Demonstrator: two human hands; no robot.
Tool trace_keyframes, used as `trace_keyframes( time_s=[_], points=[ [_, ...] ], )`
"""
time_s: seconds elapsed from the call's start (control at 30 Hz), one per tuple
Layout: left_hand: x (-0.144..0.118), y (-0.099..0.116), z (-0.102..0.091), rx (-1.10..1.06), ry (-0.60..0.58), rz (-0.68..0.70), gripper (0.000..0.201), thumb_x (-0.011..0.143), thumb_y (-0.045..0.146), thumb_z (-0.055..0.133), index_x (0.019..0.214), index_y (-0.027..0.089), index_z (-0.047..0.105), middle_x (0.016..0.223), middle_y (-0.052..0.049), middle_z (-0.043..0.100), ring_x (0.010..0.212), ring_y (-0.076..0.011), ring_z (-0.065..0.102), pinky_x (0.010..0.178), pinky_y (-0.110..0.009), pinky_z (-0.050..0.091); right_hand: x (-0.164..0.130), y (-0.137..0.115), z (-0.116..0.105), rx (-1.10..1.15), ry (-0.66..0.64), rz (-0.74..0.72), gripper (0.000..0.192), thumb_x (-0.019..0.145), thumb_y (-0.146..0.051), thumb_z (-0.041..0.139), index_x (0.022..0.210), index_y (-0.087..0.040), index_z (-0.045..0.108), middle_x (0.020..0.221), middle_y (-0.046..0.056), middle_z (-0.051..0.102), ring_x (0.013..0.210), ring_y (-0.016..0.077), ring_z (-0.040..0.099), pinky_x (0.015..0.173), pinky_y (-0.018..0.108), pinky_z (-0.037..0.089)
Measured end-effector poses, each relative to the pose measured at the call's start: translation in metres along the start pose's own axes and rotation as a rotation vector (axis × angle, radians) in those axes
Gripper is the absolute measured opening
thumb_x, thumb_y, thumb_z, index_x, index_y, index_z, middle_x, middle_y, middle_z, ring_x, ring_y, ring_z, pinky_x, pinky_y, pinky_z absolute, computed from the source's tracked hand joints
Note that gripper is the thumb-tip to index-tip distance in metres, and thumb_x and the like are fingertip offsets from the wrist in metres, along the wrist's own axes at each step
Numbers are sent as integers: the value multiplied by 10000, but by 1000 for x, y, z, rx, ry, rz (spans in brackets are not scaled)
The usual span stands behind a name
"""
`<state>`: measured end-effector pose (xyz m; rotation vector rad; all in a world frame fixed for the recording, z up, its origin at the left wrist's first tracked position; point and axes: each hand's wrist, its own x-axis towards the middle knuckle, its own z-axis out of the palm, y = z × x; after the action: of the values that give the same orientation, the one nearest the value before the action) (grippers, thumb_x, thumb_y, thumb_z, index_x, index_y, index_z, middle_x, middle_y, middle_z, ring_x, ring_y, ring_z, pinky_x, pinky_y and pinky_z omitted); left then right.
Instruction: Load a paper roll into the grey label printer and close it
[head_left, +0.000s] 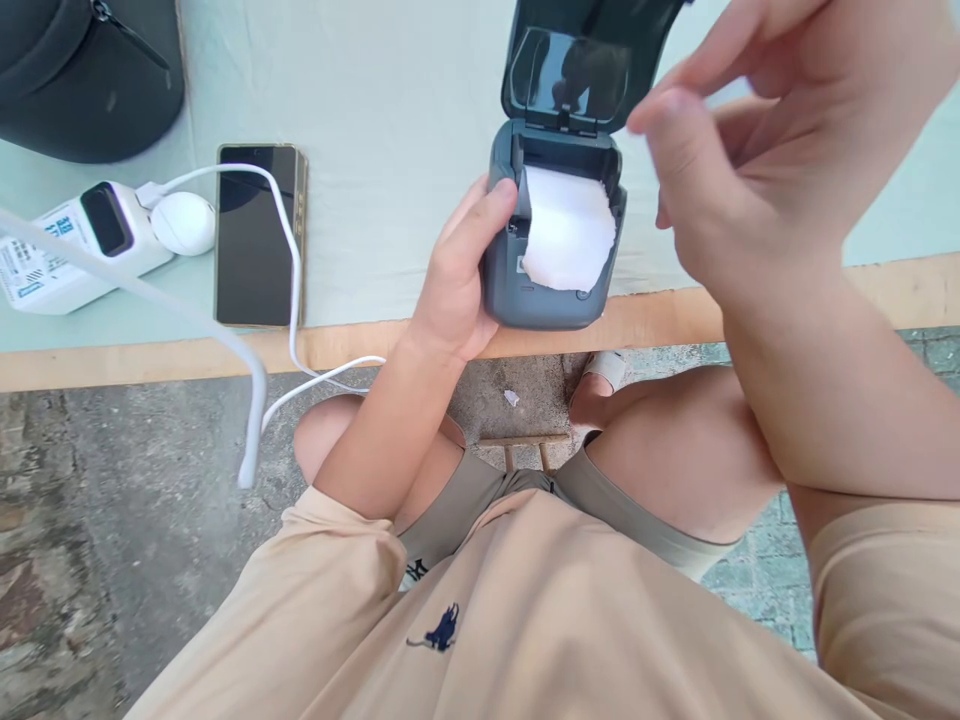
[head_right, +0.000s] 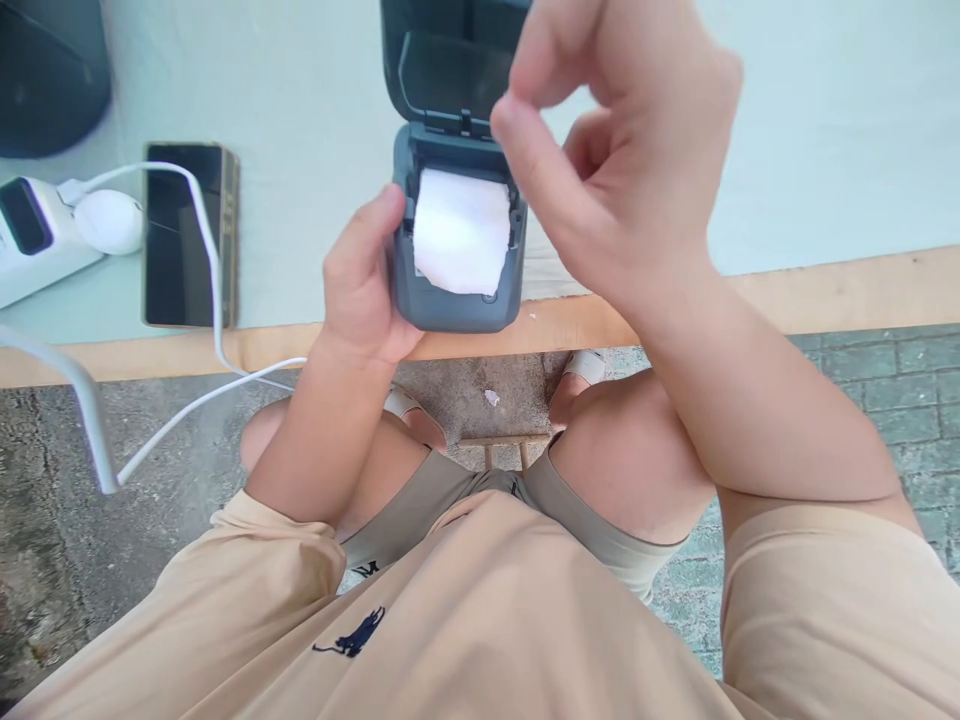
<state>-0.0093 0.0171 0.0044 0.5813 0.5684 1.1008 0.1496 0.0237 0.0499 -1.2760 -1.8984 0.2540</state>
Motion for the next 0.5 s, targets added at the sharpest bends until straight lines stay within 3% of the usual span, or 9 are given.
trace_keyframes(
  time_s=[0.13, 0.27, 0.37, 0.5],
  points=[
    [-1, 0, 2, 101, -24, 14, 107, 834, 293, 500, 879, 224, 567, 796, -21, 546, 737, -141, 536, 645, -257, 417, 2, 9, -1, -239, -327, -74, 254, 721, -248, 578, 974, -228, 573, 925, -44, 632, 619, 44, 494, 559, 233, 365],
    [-2, 1, 4, 132, -53, 32, 116, 859, 229, 454, 929, 198, 541, 837, -18, 524, 758, -126, 552, 663, -247, 419, 5, 10, 0, -428, -483, -13, 360, 710, -388, 585, 1051, -285, 533, 938, -74, 644, 607, 56, 465, 548, 227, 297],
    [-2, 0, 3, 139, -58, 35, 133, 857, 252, 460, 953, 213, 543, 856, -25, 557, 772, -146, 574, 647, -250, 434, 6, 5, -4, -406, -492, 9, 364, 709, -389, 593, 1056, -305, 524, 905, -89, 641, 611, 44, 465, 575, 228, 313],
    [1, -3, -1, 90, -61, 56, 116, 853, 277, 469, 922, 249, 558, 865, -35, 618, 971, -215, 599, 667, -271, 480, 5, 2, -13, -137, -376, 11, 391, 655, -275, 664, 1033, -244, 568, 933, -53, 631, 694, 53, 566, 547, 215, 359]
  ],
)
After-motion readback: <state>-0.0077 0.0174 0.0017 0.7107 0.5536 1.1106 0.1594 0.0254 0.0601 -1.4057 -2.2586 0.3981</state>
